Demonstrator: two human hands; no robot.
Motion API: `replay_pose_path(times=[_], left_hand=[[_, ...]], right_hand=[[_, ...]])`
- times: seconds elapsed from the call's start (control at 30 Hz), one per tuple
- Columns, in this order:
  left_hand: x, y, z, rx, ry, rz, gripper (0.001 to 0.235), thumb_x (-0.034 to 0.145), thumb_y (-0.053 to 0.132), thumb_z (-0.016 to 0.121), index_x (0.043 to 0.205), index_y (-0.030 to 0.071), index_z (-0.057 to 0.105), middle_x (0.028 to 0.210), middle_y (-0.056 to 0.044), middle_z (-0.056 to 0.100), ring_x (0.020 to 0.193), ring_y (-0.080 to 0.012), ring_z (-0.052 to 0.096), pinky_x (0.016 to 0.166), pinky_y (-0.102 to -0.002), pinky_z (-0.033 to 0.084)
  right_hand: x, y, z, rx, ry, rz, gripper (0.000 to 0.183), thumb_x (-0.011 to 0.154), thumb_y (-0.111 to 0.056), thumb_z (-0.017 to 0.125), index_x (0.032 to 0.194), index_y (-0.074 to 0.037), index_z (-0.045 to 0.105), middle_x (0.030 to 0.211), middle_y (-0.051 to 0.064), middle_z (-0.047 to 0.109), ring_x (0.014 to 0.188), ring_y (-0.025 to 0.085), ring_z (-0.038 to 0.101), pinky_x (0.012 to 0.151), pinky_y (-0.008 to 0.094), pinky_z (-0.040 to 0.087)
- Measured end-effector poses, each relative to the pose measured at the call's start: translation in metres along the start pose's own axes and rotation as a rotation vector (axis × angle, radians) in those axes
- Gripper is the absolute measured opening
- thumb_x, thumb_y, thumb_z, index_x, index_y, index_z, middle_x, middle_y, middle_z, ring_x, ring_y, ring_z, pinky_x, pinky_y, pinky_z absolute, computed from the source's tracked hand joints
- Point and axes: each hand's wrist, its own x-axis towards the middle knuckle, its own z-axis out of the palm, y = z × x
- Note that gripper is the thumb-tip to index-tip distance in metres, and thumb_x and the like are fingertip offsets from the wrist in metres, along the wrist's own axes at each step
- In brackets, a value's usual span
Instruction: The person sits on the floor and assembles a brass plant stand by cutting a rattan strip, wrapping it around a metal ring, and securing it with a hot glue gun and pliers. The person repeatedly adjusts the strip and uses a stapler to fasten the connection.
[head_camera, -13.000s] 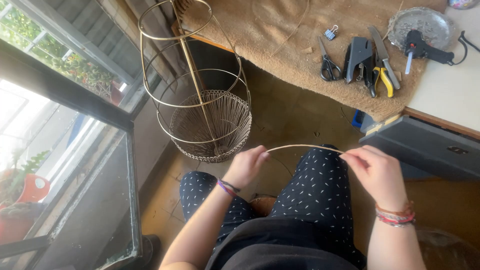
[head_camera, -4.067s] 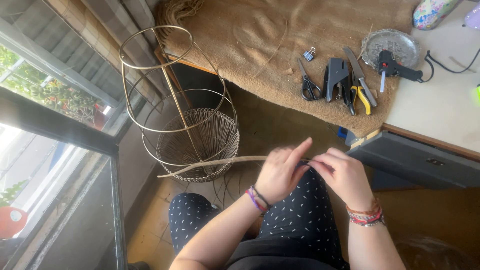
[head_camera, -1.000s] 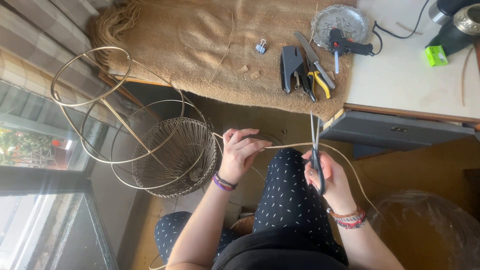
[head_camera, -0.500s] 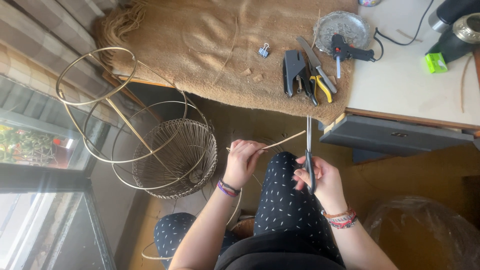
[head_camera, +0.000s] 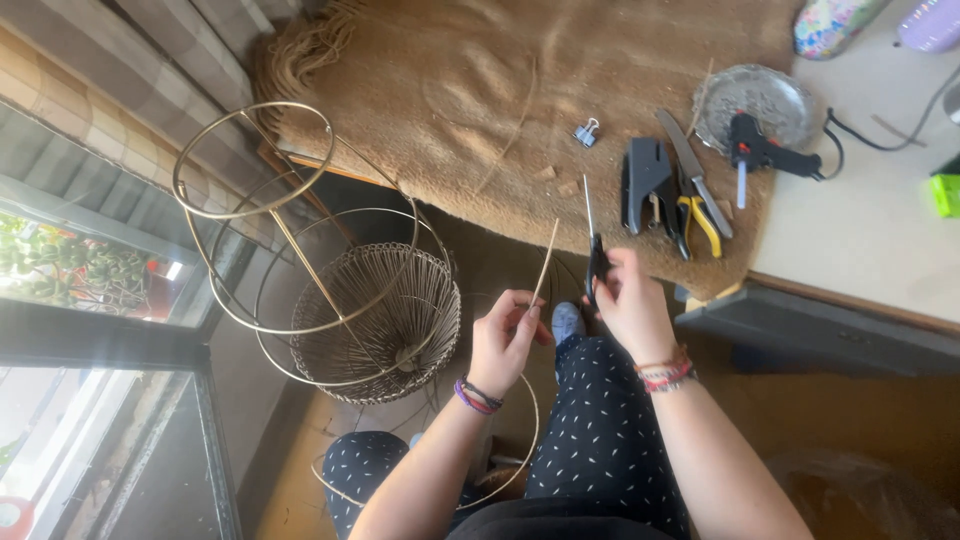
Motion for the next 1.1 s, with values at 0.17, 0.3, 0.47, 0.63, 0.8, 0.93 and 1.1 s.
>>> replay_pose_path(times=[0.17,0.3,0.47,0.63,0.8,0.93,1.1], left_hand=[[0.043,-0.016,-0.002,-0.299,0.019,-0.113,0.012,0.106,0.015,0.048,0.111,0.009,0.058,0.063,-0.009,0.071,0.046,-0.0158,0.064,0.047,-0.024,0.05],[0.084,-0.026,0.004,-0.529,-0.015,-0.193,0.017,0.109,0.014,0.039,0.123,0.006,0.045,0.076,-0.017,0.07,0.039,-0.0159,0.058,0.037,-0.021,0.042],[0.132,-0.007,0.012,-0.516,-0.031,-0.245,0.021,0.108,0.008,0.04,0.127,0.002,0.046,0.09,-0.021,0.073,0.043,-0.0178,0.063,0.037,-0.022,0.045],[0.168,0.033,0.032,-0.423,-0.044,-0.226,0.016,0.107,0.003,0.042,0.119,0.001,0.052,0.092,-0.021,0.074,0.052,-0.018,0.063,0.046,-0.024,0.048],[0.201,0.097,0.077,-0.38,-0.14,-0.209,0.015,0.105,-0.002,0.043,0.115,0.001,0.054,0.087,-0.016,0.074,0.046,-0.0104,0.049,0.046,-0.018,0.04],[0.229,0.13,0.114,-0.208,-0.158,-0.141,0.017,0.103,-0.002,0.047,0.116,0.004,0.057,0.089,-0.011,0.076,0.048,-0.011,0.05,0.047,-0.019,0.041],[0.253,0.154,0.145,-0.15,-0.154,-0.101,0.018,0.101,-0.005,0.05,0.112,0.003,0.062,0.088,-0.011,0.075,0.054,-0.0138,0.057,0.053,-0.024,0.048]], right_hand=[[0.103,0.02,0.059,-0.464,0.129,-0.145,0.042,0.089,-0.018,0.074,0.123,-0.009,0.051,0.086,0.014,0.076,0.079,0.033,0.077,0.066,0.044,0.064],[0.176,0.019,0.094,-0.689,0.003,0.015,0.035,0.091,-0.032,0.066,0.115,-0.011,0.051,0.081,0.014,0.075,0.078,0.034,0.077,0.07,0.047,0.063],[0.189,0.03,0.099,-0.681,0.012,-0.113,0.021,0.087,-0.032,0.069,0.096,-0.013,0.066,0.083,0.009,0.066,0.079,0.034,0.073,0.069,0.044,0.06],[0.142,0.024,0.0,-0.759,0.162,-0.188,0.024,0.087,-0.035,0.075,0.106,-0.021,0.072,0.097,0.004,0.057,0.093,0.028,0.067,0.075,0.033,0.058],[0.1,0.055,-0.075,-1.105,0.018,0.232,0.09,0.062,-0.045,0.09,0.138,-0.01,0.056,0.113,0.007,0.054,0.106,0.028,0.061,0.08,0.036,0.061],[0.113,0.067,-0.091,-0.935,-0.169,0.361,0.095,0.068,-0.037,0.091,0.147,-0.006,0.05,0.115,0.011,0.058,0.104,0.031,0.066,0.08,0.04,0.062],[0.124,0.069,-0.101,-0.848,-0.193,0.249,0.106,0.063,-0.029,0.087,0.151,0.002,0.036,0.117,0.018,0.059,0.101,0.038,0.071,0.083,0.046,0.064]])
